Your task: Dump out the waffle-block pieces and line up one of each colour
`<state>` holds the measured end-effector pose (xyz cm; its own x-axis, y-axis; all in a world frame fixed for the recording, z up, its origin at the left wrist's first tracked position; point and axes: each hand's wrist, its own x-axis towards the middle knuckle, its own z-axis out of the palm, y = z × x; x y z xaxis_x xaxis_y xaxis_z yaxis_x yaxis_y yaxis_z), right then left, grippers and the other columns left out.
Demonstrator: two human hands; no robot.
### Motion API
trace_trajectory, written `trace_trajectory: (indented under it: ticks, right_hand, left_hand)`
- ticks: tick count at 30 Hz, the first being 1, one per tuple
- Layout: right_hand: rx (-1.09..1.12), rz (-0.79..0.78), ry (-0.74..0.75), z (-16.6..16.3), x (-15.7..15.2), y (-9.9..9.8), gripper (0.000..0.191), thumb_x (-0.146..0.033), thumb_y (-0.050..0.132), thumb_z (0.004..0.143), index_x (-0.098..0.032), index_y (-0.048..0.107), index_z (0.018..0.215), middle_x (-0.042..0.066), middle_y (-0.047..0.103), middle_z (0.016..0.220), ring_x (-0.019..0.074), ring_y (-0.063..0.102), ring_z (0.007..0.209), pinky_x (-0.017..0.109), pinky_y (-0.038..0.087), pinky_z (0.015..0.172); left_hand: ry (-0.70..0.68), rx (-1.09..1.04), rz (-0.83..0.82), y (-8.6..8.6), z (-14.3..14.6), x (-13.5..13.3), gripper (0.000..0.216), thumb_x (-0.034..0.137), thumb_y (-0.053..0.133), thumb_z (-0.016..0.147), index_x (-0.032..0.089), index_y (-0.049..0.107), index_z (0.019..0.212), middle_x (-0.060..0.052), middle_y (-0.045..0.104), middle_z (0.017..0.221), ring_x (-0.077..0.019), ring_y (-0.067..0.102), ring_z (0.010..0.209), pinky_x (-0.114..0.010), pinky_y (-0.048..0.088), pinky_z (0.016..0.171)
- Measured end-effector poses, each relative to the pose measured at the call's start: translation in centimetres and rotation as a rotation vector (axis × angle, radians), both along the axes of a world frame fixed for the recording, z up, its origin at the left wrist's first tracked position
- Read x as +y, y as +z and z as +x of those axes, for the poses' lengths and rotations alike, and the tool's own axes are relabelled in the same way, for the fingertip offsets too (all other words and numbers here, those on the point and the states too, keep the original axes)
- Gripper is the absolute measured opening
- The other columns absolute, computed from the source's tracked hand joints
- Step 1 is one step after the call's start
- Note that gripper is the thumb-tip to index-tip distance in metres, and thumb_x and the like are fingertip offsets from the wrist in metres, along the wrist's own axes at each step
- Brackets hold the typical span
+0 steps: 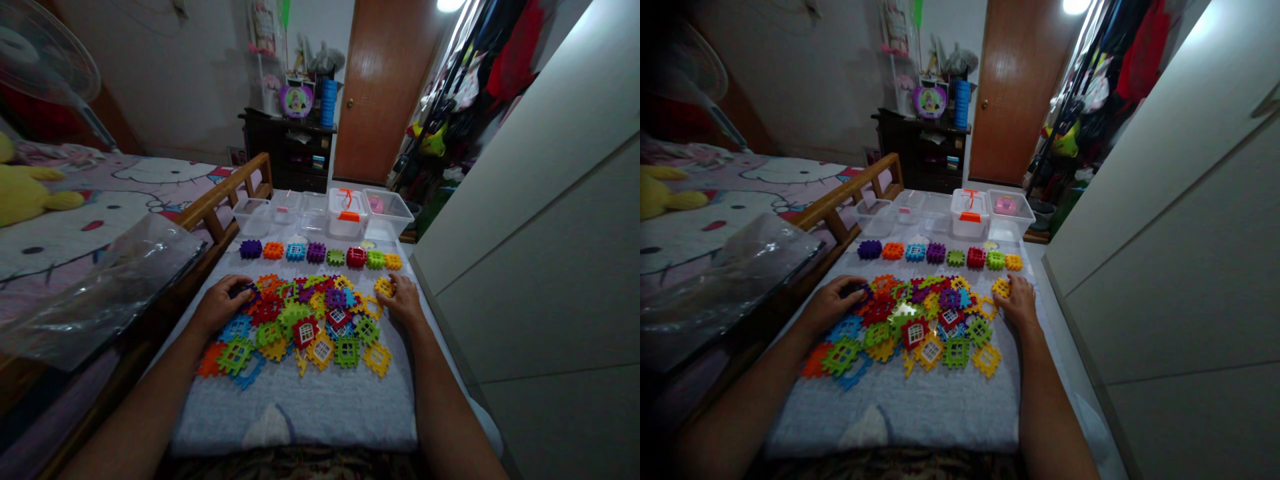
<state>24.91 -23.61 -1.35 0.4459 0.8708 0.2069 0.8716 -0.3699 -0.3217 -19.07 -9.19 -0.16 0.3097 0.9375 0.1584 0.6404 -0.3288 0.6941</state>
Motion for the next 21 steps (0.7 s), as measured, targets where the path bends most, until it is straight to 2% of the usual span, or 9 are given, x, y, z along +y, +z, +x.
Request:
trace_trajectory:
  ticks: [7, 15, 21]
  right_hand:
    - [-0.029, -0.094, -0.024, -0.42, 0.13, 0.55, 0.041, -0.045, 0.066, 0.079, -0.02, 0.068, 0.112, 0.013, 0.061, 0.12, 0.031, 0.054, 0.11, 0.041, 0.042, 0.093]
    - [-0.019, -0.09, -0.035, -0.25, 0.13, 0.33, 0.041, -0.044, 0.067, 0.078, -0.022, 0.069, 0.113, 0.012, 0.061, 0.118, 0.0305, 0.054, 0.109, 0.04, 0.042, 0.092]
    - [-0.012, -0.115, -0.027, 0.29, 0.24, 0.31, 0.054, -0.045, 0.068, 0.077, -0.02, 0.063, 0.124, 0.013, 0.061, 0.121, 0.0308, 0.055, 0.111, 0.039, 0.043, 0.092]
  left_hand:
    - [-0.003, -0.015, -0.013, -0.11, 0.05, -0.07, 0.05, 0.059, 0.06, 0.073, 0.019, 0.071, 0.101, -0.01, 0.071, 0.111, -0.0277, 0.066, 0.102, -0.04, 0.05, 0.097]
    - [0.004, -0.022, -0.005, -0.2, -0.01, 0.02, 0.051, 0.062, 0.061, 0.073, 0.02, 0.071, 0.1, -0.009, 0.072, 0.11, -0.0272, 0.066, 0.101, -0.039, 0.051, 0.096]
    - [-0.011, -0.029, 0.005, -0.25, -0.02, 0.06, 0.049, 0.06, 0.061, 0.073, 0.02, 0.071, 0.099, -0.009, 0.072, 0.109, -0.0269, 0.067, 0.1, -0.038, 0.052, 0.096]
